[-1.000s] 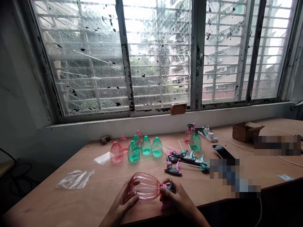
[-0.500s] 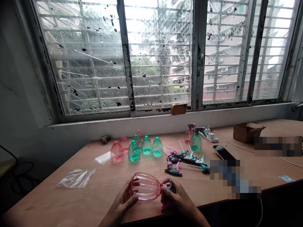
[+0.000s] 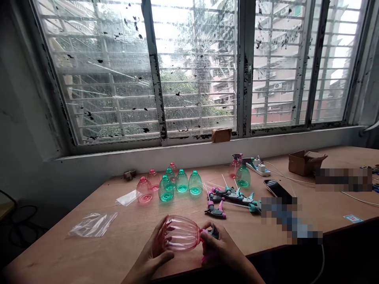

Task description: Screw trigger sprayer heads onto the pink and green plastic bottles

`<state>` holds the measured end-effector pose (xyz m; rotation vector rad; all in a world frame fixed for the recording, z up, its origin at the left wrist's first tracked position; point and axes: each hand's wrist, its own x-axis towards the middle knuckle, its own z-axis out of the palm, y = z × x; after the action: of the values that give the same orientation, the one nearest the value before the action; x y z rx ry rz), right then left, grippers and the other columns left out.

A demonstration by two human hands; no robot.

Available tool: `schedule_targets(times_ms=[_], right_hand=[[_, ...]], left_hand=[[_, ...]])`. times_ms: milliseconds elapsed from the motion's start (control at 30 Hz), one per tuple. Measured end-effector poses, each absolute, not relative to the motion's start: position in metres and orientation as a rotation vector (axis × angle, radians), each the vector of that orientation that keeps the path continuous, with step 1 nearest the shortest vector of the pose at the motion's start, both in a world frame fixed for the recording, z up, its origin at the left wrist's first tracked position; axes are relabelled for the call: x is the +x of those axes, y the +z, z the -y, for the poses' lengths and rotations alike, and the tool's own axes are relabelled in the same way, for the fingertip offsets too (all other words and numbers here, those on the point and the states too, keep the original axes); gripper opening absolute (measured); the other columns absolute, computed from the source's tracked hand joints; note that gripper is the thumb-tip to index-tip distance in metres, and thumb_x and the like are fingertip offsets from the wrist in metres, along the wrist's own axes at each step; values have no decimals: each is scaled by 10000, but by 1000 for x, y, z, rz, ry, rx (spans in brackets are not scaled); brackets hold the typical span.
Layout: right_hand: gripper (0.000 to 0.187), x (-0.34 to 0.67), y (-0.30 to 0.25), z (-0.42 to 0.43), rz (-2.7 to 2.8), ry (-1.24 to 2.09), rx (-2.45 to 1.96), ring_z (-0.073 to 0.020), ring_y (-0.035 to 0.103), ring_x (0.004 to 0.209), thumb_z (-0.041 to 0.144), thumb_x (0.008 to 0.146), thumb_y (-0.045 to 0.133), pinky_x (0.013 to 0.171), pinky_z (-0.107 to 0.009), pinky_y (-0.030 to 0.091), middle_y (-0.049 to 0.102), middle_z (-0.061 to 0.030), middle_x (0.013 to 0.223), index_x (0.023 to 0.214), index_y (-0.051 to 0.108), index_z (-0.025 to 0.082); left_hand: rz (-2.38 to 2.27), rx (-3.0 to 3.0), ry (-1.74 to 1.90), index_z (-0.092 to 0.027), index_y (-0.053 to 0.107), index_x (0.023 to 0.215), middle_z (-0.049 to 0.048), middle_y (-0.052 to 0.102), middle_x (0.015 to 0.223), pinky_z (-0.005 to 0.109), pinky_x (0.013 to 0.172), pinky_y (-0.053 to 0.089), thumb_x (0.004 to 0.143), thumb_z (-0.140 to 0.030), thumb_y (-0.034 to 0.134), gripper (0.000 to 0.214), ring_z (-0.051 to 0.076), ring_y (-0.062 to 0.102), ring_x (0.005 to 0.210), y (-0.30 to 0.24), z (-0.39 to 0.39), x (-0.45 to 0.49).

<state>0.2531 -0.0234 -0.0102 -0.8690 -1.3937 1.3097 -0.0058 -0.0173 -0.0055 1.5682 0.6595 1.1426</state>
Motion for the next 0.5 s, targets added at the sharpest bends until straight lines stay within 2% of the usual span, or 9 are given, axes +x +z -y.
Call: schedule_targets(times_ms=[67, 200, 267, 400, 500], right_hand=[[465, 256, -13, 22, 1351, 1361, -850, -122, 571, 407, 622, 765, 669, 421, -207, 431, 633, 34, 521, 826, 529, 183], [491, 260, -17, 22, 1341, 1409, -785, -99, 515, 338, 648, 755, 658, 360, -183, 392, 571, 59, 463, 794, 529, 176], [496, 261, -18, 22, 1386, 1388, -790, -111, 544, 362, 645, 751, 665, 375, -187, 393, 597, 42, 480, 813, 546, 167], [478, 259, -18, 24, 1418, 1266, -838, -134, 587, 432, 628, 778, 652, 436, -212, 417, 653, 8, 530, 853, 557, 166], [429, 255, -17, 31, 1445, 1174, -859, -148, 615, 497, 568, 783, 691, 495, -243, 464, 668, 0, 588, 884, 571, 169]], left_hand=[[-654, 1594, 1145, -344, 333, 1449, 121, 421, 1486, 514, 1125, 279, 734, -427, 793, 854, 349, 380, 1363, -3, 20, -5], [-650, 1645, 1049, -306, 388, 1411, 139, 568, 1321, 486, 1068, 366, 872, -456, 630, 610, 320, 500, 1257, 0, 28, -3], [-619, 1655, 1022, -294, 351, 1434, 149, 543, 1336, 467, 1036, 394, 860, -479, 636, 667, 322, 505, 1239, -1, 30, -2], [-593, 1608, 1020, -360, 222, 1473, 133, 395, 1462, 458, 989, 418, 801, -461, 712, 839, 318, 494, 1230, -2, 30, -3], [-611, 1559, 1015, -323, 223, 1476, 140, 423, 1416, 468, 975, 422, 727, -589, 721, 938, 332, 520, 1184, 0, 29, -4]])
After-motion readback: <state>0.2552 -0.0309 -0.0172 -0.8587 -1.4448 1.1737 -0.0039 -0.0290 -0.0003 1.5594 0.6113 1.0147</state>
